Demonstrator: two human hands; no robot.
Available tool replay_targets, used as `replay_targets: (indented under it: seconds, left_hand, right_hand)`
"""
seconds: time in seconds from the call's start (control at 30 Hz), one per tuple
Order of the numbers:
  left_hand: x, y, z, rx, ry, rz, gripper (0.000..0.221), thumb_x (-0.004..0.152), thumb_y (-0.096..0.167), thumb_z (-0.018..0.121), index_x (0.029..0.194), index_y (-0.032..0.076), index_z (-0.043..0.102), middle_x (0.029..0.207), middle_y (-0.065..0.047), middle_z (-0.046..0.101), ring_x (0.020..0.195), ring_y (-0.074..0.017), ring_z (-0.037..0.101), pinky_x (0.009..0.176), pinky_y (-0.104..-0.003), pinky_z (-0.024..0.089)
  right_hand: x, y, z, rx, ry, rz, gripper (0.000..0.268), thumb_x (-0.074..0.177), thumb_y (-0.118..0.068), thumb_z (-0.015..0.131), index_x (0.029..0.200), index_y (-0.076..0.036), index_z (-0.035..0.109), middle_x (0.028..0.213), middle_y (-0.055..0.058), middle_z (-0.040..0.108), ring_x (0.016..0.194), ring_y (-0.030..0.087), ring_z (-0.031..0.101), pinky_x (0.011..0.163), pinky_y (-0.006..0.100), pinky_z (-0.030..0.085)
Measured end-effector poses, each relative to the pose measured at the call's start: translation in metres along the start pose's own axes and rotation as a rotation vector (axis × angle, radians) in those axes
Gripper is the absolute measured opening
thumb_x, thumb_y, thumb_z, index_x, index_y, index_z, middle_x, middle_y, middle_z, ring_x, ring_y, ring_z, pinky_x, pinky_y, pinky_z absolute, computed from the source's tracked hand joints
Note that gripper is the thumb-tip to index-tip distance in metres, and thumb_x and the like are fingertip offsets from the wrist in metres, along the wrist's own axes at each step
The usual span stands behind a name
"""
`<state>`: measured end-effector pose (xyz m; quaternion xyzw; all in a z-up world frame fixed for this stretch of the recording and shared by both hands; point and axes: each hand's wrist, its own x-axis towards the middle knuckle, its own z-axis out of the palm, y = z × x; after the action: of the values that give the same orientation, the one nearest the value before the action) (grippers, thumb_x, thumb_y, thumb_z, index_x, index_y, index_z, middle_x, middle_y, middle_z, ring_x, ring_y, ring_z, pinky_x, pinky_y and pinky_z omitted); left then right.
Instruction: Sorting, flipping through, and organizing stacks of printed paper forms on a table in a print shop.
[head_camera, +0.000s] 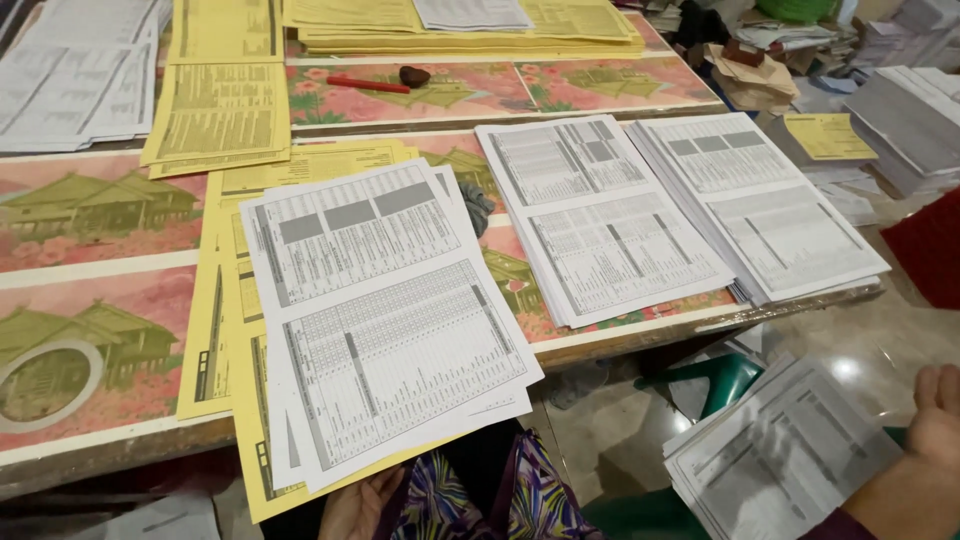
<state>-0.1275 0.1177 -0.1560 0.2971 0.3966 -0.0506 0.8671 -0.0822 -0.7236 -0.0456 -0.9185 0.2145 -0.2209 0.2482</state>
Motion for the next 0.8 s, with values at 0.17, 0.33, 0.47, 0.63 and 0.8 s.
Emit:
replay_targets:
  seconds: [0.17,0.33,0.47,0.63,0.8]
  left_hand:
    - [0.014,-0.008,-0.015,-0.012,-0.004,-0.005,0.046,0.103,0.023,0.056,0.147,0.011,0.054,0.123,-0.020,0.064,0.105,-0.0362,0.060,0.101,-0.053,0.052]
    - [-0.008,0.003,0.002,0.026,0.025,-0.017,0.042,0.105,0.020,0.054,0.146,0.008,0.055,0.127,-0.021,0.064,0.106,-0.0369,0.059,0.099,-0.052,0.052]
    - [0.001,-0.003,-0.007,0.030,0.005,-0.016,0.045,0.101,0.014,0.059,0.146,0.006,0.056,0.121,-0.025,0.065,0.106,-0.0378,0.061,0.099,-0.050,0.053]
    - [0.012,-0.019,-0.015,0.136,-0.024,-0.020,0.042,0.102,0.008,0.058,0.139,-0.011,0.058,0.119,-0.035,0.068,0.107,-0.0437,0.065,0.101,-0.051,0.053]
    - [-0.042,0.015,-0.004,1.140,-0.415,-0.007,0.037,0.095,0.037,0.066,0.124,0.018,0.076,0.120,0.000,0.083,0.110,-0.0124,0.077,0.101,-0.029,0.056]
  right_hand:
    - [0.008,-0.020,0.022,0.441,0.149,0.029,0.038,0.120,-0.020,0.032,0.150,0.001,0.044,0.143,0.011,0.045,0.137,0.011,0.035,0.113,0.014,0.017]
    - [0.003,-0.021,0.038,0.998,0.360,0.092,0.034,0.113,-0.021,0.048,0.139,-0.002,0.058,0.132,0.006,0.060,0.120,0.008,0.053,0.097,0.010,0.036]
    - [0.005,-0.035,0.051,1.559,0.569,0.142,0.029,0.106,-0.021,0.063,0.129,-0.005,0.071,0.122,0.002,0.075,0.103,0.006,0.071,0.081,0.008,0.055]
    - [-0.073,-0.279,0.040,1.418,1.156,0.189,0.037,0.091,0.013,0.080,0.118,-0.001,0.058,0.096,0.014,0.077,0.084,0.026,0.085,0.076,0.045,0.081]
    - [-0.113,-0.375,0.049,1.798,0.557,-0.033,0.097,0.085,0.021,0.075,0.169,-0.010,0.037,0.168,0.013,0.058,0.150,0.030,0.066,0.128,0.049,0.064]
